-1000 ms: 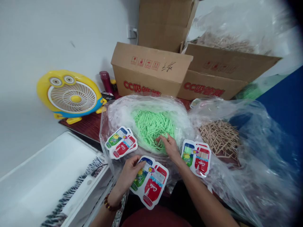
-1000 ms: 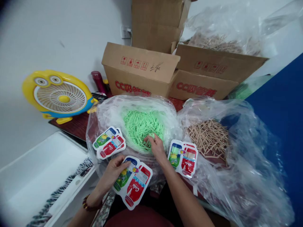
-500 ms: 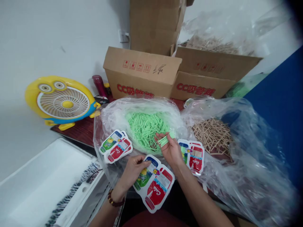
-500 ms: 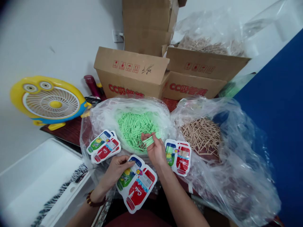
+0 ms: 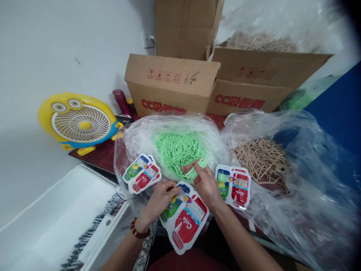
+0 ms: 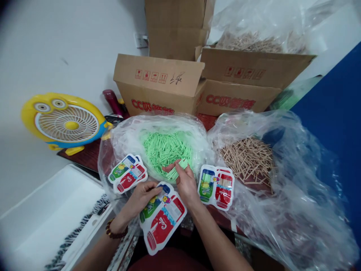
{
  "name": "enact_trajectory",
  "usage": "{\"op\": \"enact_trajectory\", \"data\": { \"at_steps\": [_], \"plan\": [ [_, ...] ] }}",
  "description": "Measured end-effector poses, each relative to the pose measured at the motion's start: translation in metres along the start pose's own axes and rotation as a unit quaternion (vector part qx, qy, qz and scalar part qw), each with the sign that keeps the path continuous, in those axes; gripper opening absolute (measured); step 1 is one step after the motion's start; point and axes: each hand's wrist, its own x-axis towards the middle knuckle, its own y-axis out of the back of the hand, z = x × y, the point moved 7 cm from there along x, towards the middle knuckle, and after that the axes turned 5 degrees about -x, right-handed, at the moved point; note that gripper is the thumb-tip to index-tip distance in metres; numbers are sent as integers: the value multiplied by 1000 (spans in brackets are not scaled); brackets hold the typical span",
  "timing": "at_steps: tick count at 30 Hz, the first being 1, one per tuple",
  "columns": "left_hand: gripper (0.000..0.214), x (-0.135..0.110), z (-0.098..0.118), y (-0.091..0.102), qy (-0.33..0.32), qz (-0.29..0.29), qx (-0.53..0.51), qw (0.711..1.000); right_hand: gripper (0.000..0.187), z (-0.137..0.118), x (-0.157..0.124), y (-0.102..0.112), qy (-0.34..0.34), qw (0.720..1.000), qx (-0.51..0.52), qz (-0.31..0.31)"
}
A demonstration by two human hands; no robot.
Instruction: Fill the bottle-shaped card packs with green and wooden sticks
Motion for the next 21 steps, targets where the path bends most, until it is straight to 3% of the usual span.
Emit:
{"op": "enact_trajectory", "data": {
  "at_steps": [6,11,17,21],
  "plan": [
    [32,3,-10,1,11,-12,12,1000,29,20,41,8,-31,993,-111,-22],
    [34,1,-15,3,5,-8,10,1000,24,26,69,8,7,948,-310,-73],
    [32,2,-10,2,-13,-13,4,1000,22,16,71,13,58,931,-355,-62],
    [32,3,-5,2,-39,-17,7,999,23,11,69,19,77,934,-346,-44]
  ]
}}
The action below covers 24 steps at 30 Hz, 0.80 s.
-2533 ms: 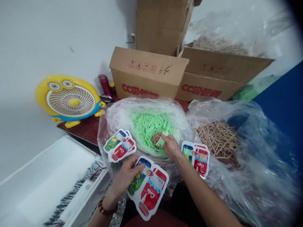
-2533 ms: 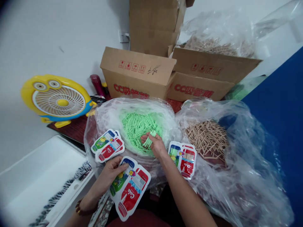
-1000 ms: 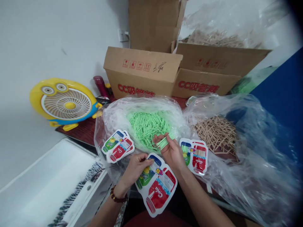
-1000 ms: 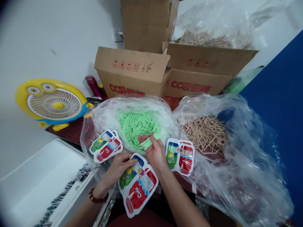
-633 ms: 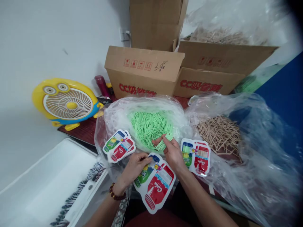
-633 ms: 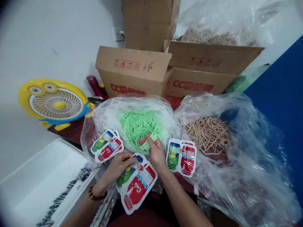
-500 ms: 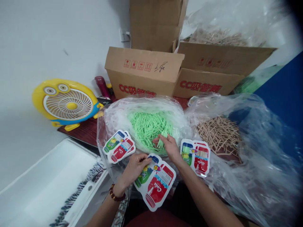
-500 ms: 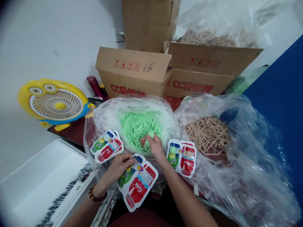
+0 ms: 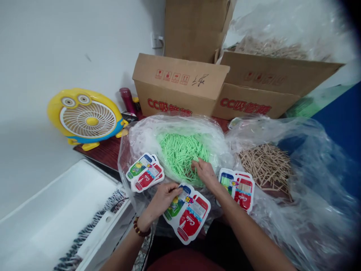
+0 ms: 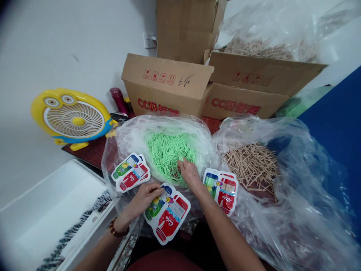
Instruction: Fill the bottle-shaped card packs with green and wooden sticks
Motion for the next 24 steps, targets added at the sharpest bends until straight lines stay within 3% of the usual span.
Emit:
{"op": "enact_trajectory", "data": {
  "at_steps": [3,5,7,9,12,17,24],
  "plan": [
    [31,0,2,1,-11,4,5,1000,23,1,-3,1,-23,998,64,8],
    [31,-1,4,1,-15,1,8,1000,23,-2,-8,-1,-68,980,186,10],
    [32,-1,8,0,-22,-13,11,1000,21,-12,-18,-5,-104,931,351,3],
    [33,-1,13,-1,-33,-29,13,999,17,-31,-30,-8,-99,870,484,-13],
    [34,-2,24,-3,-56,-46,25,997,14,-55,-49,-11,-89,819,566,-34],
    [35,-4,38,-9,-81,-67,43,994,11,-73,-72,-12,-79,822,563,-22],
    [34,-5,42,-18,-83,-84,34,992,13,-72,-86,-11,-75,823,562,-3]
  ]
}}
